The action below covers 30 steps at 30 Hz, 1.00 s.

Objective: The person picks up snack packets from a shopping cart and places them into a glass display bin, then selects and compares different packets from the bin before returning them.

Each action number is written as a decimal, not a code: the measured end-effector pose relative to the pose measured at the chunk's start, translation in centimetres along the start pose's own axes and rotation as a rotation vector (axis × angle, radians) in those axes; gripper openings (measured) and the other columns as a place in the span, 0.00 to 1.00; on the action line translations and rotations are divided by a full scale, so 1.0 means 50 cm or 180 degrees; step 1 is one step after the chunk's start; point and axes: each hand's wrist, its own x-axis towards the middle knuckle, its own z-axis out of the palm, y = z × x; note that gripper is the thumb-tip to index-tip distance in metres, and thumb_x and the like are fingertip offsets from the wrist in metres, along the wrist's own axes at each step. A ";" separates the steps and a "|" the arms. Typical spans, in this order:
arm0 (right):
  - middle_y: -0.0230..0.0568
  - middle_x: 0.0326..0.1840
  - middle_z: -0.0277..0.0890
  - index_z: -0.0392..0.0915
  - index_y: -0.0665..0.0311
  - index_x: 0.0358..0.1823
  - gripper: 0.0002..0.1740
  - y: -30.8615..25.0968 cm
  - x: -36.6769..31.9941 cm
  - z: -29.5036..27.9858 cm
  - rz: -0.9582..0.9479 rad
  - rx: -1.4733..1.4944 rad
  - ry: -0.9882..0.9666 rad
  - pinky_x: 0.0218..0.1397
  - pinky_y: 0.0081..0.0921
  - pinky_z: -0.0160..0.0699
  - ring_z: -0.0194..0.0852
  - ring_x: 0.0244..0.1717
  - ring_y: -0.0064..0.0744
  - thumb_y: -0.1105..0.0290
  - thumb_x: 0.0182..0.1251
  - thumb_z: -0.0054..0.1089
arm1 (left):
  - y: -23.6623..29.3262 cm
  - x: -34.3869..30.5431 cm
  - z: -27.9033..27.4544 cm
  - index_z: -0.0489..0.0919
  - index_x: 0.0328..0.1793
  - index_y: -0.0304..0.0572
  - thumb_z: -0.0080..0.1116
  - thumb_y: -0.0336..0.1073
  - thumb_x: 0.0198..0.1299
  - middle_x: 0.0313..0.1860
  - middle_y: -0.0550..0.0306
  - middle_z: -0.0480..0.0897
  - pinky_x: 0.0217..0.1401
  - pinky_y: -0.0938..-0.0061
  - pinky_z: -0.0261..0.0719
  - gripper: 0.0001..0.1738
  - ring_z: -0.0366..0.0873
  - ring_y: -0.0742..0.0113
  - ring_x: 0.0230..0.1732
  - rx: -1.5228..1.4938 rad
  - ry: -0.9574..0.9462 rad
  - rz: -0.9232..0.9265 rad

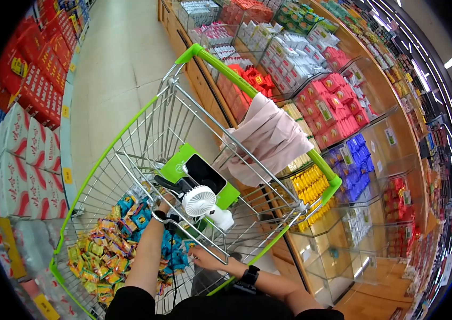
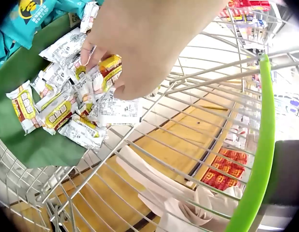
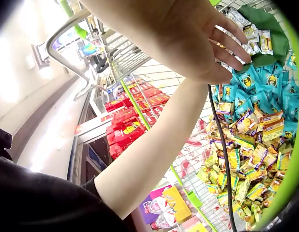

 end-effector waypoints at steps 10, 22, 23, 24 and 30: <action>0.46 0.37 0.70 0.70 0.63 0.41 0.13 -0.003 0.005 -0.003 -0.0102 0.0052 -0.0193 0.43 0.36 0.69 0.70 0.40 0.47 0.70 0.52 0.50 | 0.036 -0.160 -0.095 0.79 0.32 0.41 0.61 0.36 0.37 0.21 0.56 0.77 0.24 0.62 0.69 0.13 0.73 0.62 0.21 -0.2187 -0.1019 0.0187; 0.43 0.33 0.75 0.72 0.61 0.42 0.15 -0.017 0.016 0.001 -0.0159 -0.0460 -0.0619 0.39 0.35 0.71 0.74 0.37 0.42 0.64 0.53 0.51 | 0.199 -0.343 -0.257 0.80 0.28 0.42 0.44 0.44 0.56 0.24 0.67 0.74 0.27 0.83 0.63 0.17 0.65 0.76 0.25 -0.2865 -0.2373 -0.1482; 0.43 0.34 0.75 0.72 0.62 0.42 0.15 -0.016 0.019 0.002 -0.0164 -0.0506 -0.0771 0.40 0.34 0.71 0.74 0.37 0.42 0.64 0.53 0.51 | 0.232 -0.367 -0.299 0.79 0.28 0.42 0.44 0.45 0.56 0.22 0.67 0.72 0.25 0.82 0.63 0.18 0.64 0.77 0.23 -0.2752 -0.2289 -0.1494; 0.43 0.34 0.75 0.72 0.62 0.42 0.15 -0.014 0.020 0.002 -0.0201 -0.0523 -0.0743 0.40 0.34 0.71 0.74 0.37 0.42 0.64 0.53 0.51 | 0.228 -0.367 -0.305 0.79 0.28 0.42 0.44 0.45 0.56 0.22 0.67 0.72 0.25 0.82 0.63 0.18 0.64 0.77 0.23 -0.2725 -0.2248 -0.1484; 0.45 0.34 0.74 0.72 0.63 0.41 0.14 -0.036 0.015 -0.004 -0.0658 -0.0279 -0.0499 0.40 0.34 0.70 0.73 0.37 0.42 0.66 0.53 0.51 | 0.243 -0.433 -0.366 0.81 0.29 0.39 0.42 0.50 0.60 0.16 0.69 0.65 0.17 0.83 0.54 0.24 0.55 0.79 0.14 -0.3118 -0.1694 -0.1256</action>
